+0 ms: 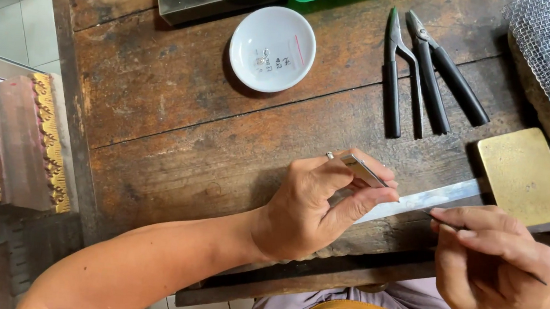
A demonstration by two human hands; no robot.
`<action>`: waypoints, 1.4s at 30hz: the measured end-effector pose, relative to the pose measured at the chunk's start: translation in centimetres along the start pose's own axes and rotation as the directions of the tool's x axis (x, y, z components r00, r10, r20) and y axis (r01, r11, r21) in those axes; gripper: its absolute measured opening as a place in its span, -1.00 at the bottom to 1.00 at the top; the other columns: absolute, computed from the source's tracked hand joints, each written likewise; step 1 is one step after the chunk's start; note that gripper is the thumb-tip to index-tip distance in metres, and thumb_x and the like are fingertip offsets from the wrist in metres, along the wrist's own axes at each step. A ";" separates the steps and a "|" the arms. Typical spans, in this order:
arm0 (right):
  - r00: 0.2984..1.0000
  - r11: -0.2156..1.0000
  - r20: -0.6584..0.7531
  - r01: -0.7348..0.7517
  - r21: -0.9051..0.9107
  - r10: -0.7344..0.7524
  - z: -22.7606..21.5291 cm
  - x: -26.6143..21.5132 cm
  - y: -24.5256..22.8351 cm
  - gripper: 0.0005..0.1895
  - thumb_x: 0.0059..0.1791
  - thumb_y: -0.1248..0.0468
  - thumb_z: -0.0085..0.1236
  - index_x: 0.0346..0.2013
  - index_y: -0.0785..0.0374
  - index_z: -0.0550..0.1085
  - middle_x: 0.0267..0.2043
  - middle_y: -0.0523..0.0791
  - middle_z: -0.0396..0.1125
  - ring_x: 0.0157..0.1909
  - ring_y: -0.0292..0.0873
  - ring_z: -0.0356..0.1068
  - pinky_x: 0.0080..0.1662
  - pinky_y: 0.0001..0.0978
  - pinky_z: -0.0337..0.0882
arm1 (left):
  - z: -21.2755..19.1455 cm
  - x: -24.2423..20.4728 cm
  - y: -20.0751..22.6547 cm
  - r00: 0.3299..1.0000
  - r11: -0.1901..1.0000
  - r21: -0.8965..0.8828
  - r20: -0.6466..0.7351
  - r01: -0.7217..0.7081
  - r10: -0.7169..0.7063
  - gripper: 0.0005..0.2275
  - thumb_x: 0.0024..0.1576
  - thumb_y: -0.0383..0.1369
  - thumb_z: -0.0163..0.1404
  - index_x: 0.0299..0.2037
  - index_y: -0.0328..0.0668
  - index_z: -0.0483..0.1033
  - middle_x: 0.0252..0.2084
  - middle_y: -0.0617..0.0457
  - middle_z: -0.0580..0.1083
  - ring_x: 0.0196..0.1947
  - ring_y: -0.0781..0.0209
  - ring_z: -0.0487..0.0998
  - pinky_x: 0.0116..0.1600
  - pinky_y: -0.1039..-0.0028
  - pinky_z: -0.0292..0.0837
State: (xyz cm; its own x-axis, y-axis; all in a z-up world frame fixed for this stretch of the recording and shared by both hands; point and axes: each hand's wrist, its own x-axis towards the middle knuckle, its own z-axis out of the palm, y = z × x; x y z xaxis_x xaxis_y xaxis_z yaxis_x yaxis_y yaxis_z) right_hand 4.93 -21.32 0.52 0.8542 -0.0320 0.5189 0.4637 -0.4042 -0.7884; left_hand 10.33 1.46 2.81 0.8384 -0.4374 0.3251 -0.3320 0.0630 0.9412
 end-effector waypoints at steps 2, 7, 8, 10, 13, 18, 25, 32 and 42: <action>1.000 0.999 -0.001 -0.005 0.046 0.005 0.3 -0.2 0.3 -0.72 -0.07 0.63 0.11 -0.19 0.41 0.23 -0.20 0.19 0.42 -0.18 -0.05 0.53 -0.16 -0.37 0.59 | -0.1 0.0 0.0 0.999 0.998 0.047 0.011 -0.031 0.031 -0.94 0.38 -0.53 0.04 -0.06 -0.41 0.53 -0.04 -0.06 0.54 -0.10 0.25 0.68 0.02 0.58 0.68; 1.000 1.000 -0.008 0.014 -0.019 -0.014 -0.4 -2.3 2.3 -0.72 0.02 0.59 0.11 -0.10 0.36 0.24 -0.21 0.16 0.44 -0.17 -0.07 0.56 -0.12 -0.40 0.54 | -0.2 0.0 -0.2 0.999 1.000 0.018 0.031 -0.018 0.018 -0.94 0.40 -0.52 0.05 -0.05 -0.39 0.51 -0.03 0.01 0.53 -0.08 0.28 0.68 0.03 0.59 0.67; 1.000 1.000 -0.007 0.013 -0.020 -0.013 -0.3 -2.1 2.1 -0.72 0.02 0.59 0.11 -0.10 0.36 0.24 -0.21 0.16 0.44 -0.17 -0.07 0.56 -0.12 -0.40 0.54 | -0.3 -0.1 -0.1 0.999 1.000 0.017 0.030 -0.018 0.018 -0.94 0.40 -0.52 0.05 -0.05 -0.39 0.51 -0.03 0.01 0.53 -0.08 0.28 0.68 0.03 0.59 0.67; 0.999 0.998 -0.021 0.040 -0.040 -0.041 -0.1 -1.4 1.7 -0.73 -0.06 0.57 0.14 -0.19 0.38 0.25 -0.23 0.13 0.43 -0.22 -0.05 0.55 -0.17 -0.38 0.54 | -0.7 0.1 0.2 0.993 0.989 0.117 0.090 -0.086 0.076 -0.95 0.38 -0.53 0.04 -0.04 -0.35 0.54 -0.01 -0.01 0.53 -0.11 0.25 0.66 -0.03 0.56 0.62; 0.998 0.997 0.007 0.058 -0.054 -0.058 -0.3 -1.7 2.0 -0.78 -0.04 0.55 0.17 -0.20 0.37 0.32 -0.25 0.12 0.43 -0.20 -0.05 0.56 -0.14 -0.38 0.54 | -0.7 0.0 0.2 0.988 0.979 0.160 0.107 -0.130 0.114 -0.91 0.38 -0.52 0.05 0.04 -0.30 0.54 -0.01 0.00 0.51 -0.09 0.22 0.65 -0.02 0.55 0.60; 0.994 0.994 0.076 0.078 -0.078 -0.072 0.2 0.3 0.4 -0.77 -0.09 0.59 0.23 -0.25 0.39 0.36 -0.27 0.08 0.44 -0.23 -0.09 0.55 -0.20 -0.43 0.52 | -0.5 -0.1 -0.1 0.989 0.976 0.166 0.077 -0.139 0.128 -0.94 0.39 -0.49 0.06 -0.01 -0.29 0.54 0.00 0.02 0.52 -0.09 0.23 0.66 -0.02 0.56 0.60; 0.987 0.985 0.141 0.094 -0.141 -0.074 0.2 1.7 -1.2 -0.76 -0.14 0.62 0.22 -0.31 0.38 0.37 -0.34 0.05 0.44 -0.28 -0.11 0.54 -0.25 -0.43 0.48 | -0.1 0.0 0.1 0.992 0.972 0.202 0.055 -0.121 0.112 -0.92 0.37 -0.46 0.06 0.00 -0.29 0.53 -0.04 0.05 0.53 -0.11 0.24 0.65 -0.04 0.53 0.59; 0.982 0.989 0.166 0.106 -0.106 -0.087 -0.1 1.4 -0.6 -0.77 -0.11 0.61 0.21 -0.27 0.38 0.36 -0.32 0.03 0.44 -0.27 -0.14 0.53 -0.21 -0.44 0.49 | 0.0 0.2 -0.1 0.994 0.977 0.187 0.050 -0.106 0.098 -0.92 0.38 -0.46 0.05 0.00 -0.27 0.52 -0.03 0.06 0.53 -0.15 0.26 0.66 -0.07 0.55 0.59; 0.993 0.993 0.108 0.052 -0.104 -0.041 -0.8 0.8 -0.4 -0.79 -0.08 0.62 0.16 -0.22 0.36 0.48 -0.23 0.02 0.44 -0.26 -0.18 0.50 -0.25 -0.52 0.43 | 0.2 0.2 -0.4 0.994 0.976 0.190 -0.007 -0.108 0.112 -0.90 0.40 -0.44 0.04 0.02 -0.28 0.45 -0.06 0.06 0.51 -0.14 0.30 0.64 -0.05 0.57 0.61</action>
State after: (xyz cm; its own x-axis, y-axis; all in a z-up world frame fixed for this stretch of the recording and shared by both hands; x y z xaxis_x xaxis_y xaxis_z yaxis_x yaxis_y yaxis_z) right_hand 5.26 -21.87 1.55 0.8549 0.0834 0.5121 0.4809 -0.4981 -0.7216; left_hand 10.52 1.13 2.42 0.7990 -0.4217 0.4287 -0.4968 -0.0613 0.8657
